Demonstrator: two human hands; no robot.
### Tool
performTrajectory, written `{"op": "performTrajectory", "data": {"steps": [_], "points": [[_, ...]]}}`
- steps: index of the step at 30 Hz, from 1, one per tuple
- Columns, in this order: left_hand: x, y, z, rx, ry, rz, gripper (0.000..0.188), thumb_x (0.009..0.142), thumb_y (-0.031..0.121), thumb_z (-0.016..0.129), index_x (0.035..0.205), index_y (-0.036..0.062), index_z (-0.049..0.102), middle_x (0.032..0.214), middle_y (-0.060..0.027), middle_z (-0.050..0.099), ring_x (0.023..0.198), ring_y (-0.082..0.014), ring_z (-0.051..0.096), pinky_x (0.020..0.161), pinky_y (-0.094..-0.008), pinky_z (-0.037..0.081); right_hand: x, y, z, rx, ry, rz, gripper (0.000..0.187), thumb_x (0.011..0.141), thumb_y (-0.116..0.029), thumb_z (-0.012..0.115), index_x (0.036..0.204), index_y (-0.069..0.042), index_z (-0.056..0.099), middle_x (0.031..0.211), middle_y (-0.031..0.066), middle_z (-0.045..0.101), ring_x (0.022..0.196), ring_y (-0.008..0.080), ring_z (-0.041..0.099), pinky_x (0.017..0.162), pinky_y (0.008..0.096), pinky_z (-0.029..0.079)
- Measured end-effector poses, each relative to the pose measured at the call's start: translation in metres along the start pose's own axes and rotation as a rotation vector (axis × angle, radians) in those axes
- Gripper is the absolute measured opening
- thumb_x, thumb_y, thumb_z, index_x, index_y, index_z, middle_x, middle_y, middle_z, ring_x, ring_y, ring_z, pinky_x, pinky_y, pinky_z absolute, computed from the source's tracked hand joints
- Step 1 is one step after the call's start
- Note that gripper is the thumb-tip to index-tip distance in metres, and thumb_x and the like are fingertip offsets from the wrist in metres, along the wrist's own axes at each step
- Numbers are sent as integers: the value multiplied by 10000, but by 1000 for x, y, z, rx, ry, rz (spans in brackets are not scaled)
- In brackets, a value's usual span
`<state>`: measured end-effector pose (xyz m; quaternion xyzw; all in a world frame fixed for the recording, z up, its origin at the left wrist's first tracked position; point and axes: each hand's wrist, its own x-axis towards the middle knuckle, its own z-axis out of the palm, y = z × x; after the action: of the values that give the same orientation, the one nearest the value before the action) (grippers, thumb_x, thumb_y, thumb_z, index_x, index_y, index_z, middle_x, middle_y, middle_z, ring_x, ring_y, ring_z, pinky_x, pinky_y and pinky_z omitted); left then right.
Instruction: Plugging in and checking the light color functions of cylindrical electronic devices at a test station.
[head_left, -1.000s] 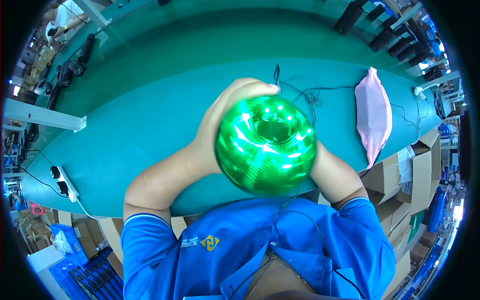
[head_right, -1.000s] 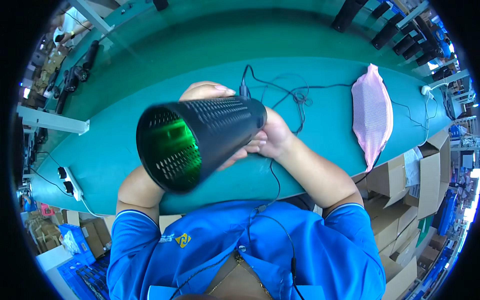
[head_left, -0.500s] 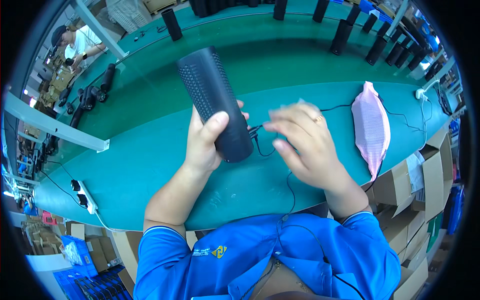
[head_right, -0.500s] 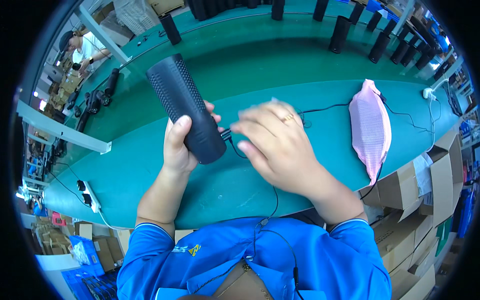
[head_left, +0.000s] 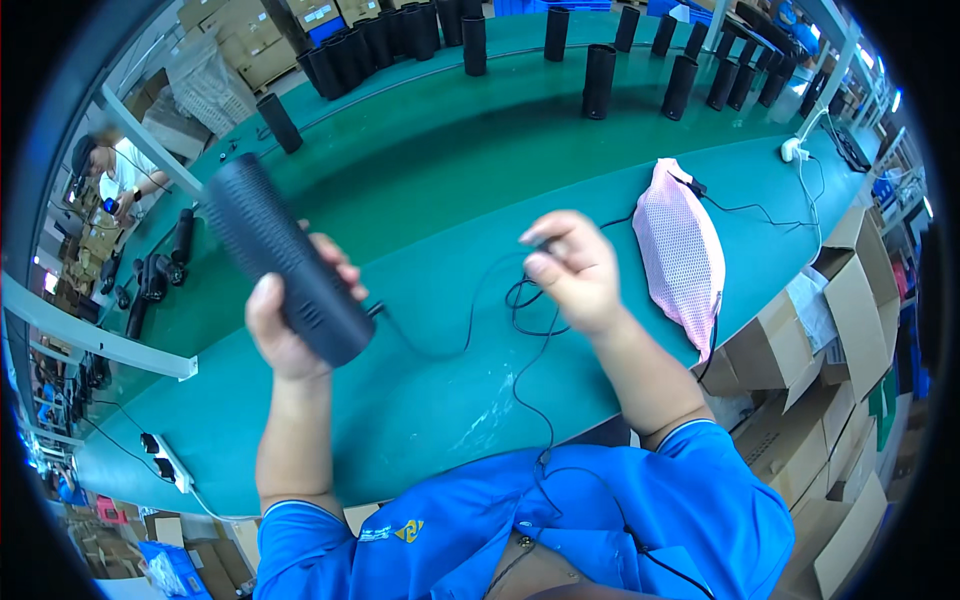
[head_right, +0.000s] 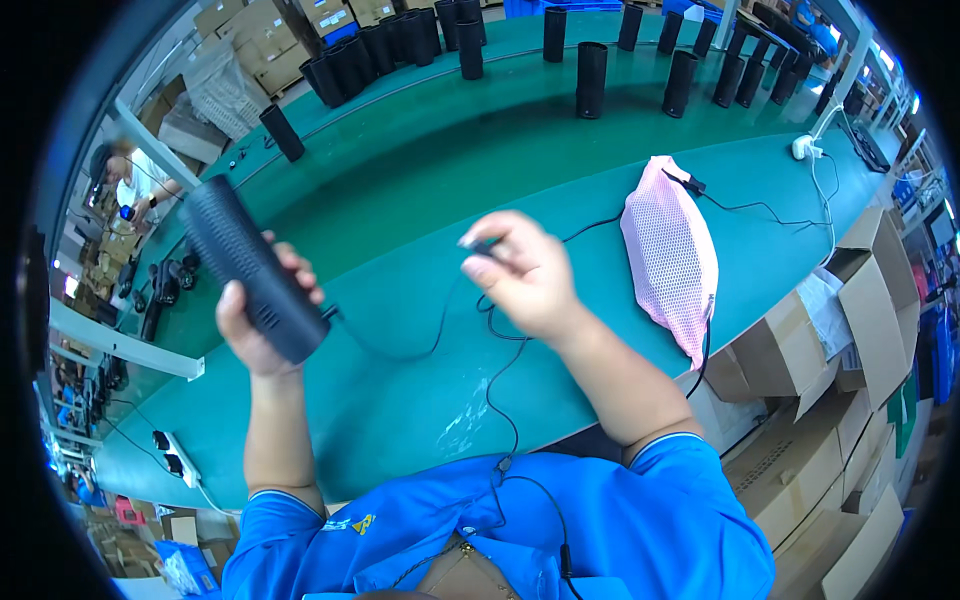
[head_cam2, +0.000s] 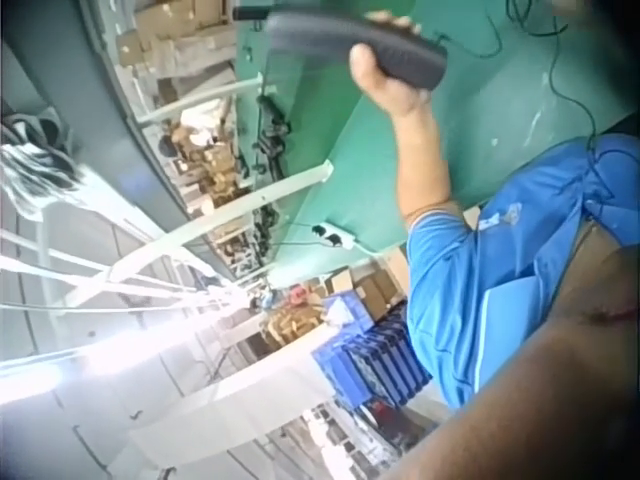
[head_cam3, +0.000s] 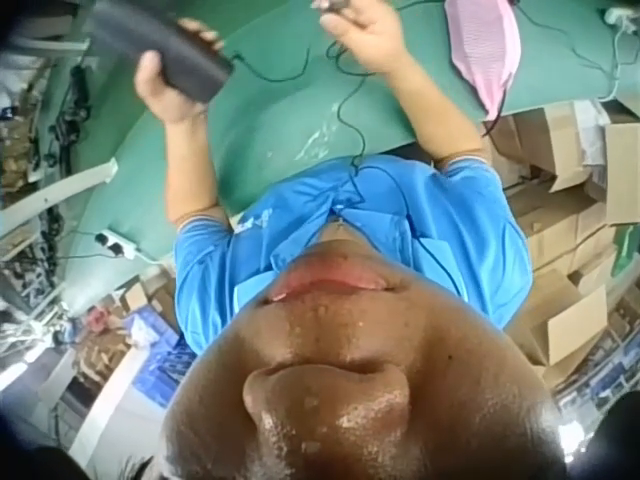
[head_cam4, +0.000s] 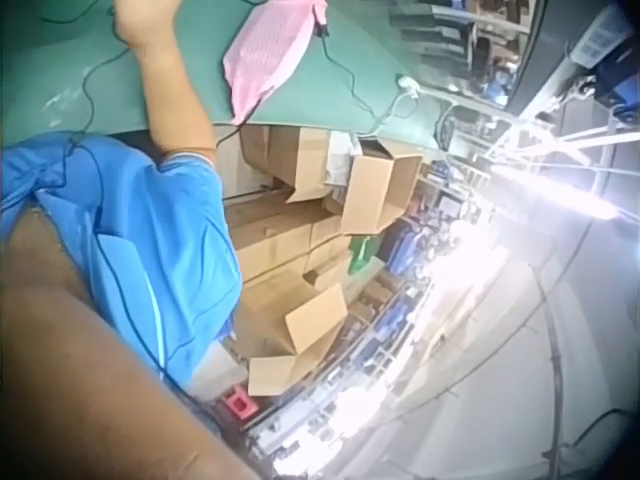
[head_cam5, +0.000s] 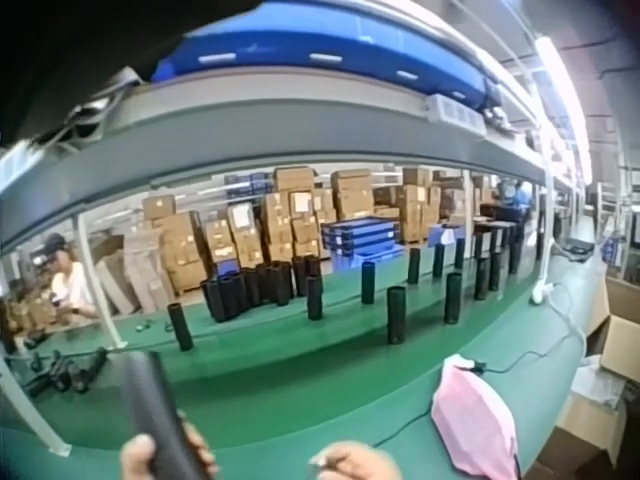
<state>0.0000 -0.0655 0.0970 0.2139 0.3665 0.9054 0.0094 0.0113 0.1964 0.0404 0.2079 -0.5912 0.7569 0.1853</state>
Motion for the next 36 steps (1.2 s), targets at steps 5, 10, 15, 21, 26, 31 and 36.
{"op": "performTrajectory", "data": {"steps": [5,10,15,21,26,31,36], "points": [[9,-63,23,293,20,-149,607,859,440,482,1284,16,395,960,-156,585,815,-250,623,854,-451,509,-12,-10,20,-301,-239,49,102,883,-102,585,970,-50,597,654,-12,500,538,87,414,506,229,334],[21,-90,37,180,-72,-86,616,849,456,493,1273,18,405,955,-149,582,798,-245,611,798,-425,515,-14,0,10,-220,-253,128,61,880,-111,585,906,-56,580,659,0,525,534,104,439,508,250,360],[29,-92,34,14,-166,-220,626,839,465,520,1269,24,408,914,-126,562,734,-234,574,697,-384,502,-5,-4,2,-461,-336,-240,68,864,-107,597,883,-60,552,658,11,535,526,126,454,499,273,369],[85,-48,-11,-121,-43,-35,589,852,444,529,1241,11,443,945,-144,607,793,-240,610,667,-379,533,24,-23,-26,323,273,-275,83,972,-110,473,915,-50,476,796,102,602,619,137,524,550,254,428],[167,-131,-42,408,207,-101,494,821,198,670,1216,-7,454,1034,-156,616,846,-232,596,778,-359,487,6,1,-1,414,251,-82,106,1000,-128,439,950,-44,480,907,127,600,675,146,500,670,235,445],[247,-245,-20,742,198,-8,631,695,58,765,1229,-15,436,1035,-178,605,863,-263,616,772,-350,499,-2,11,-16,158,100,253,150,1001,-163,436,1022,-28,500,887,98,571,692,138,478,656,229,423],[285,-320,-7,956,216,-98,678,669,123,795,1226,-3,431,1073,-206,607,854,-318,635,768,-377,512,12,10,-17,289,194,237,245,999,-228,439,1091,-17,522,875,55,509,707,95,436,578,206,369]]}}
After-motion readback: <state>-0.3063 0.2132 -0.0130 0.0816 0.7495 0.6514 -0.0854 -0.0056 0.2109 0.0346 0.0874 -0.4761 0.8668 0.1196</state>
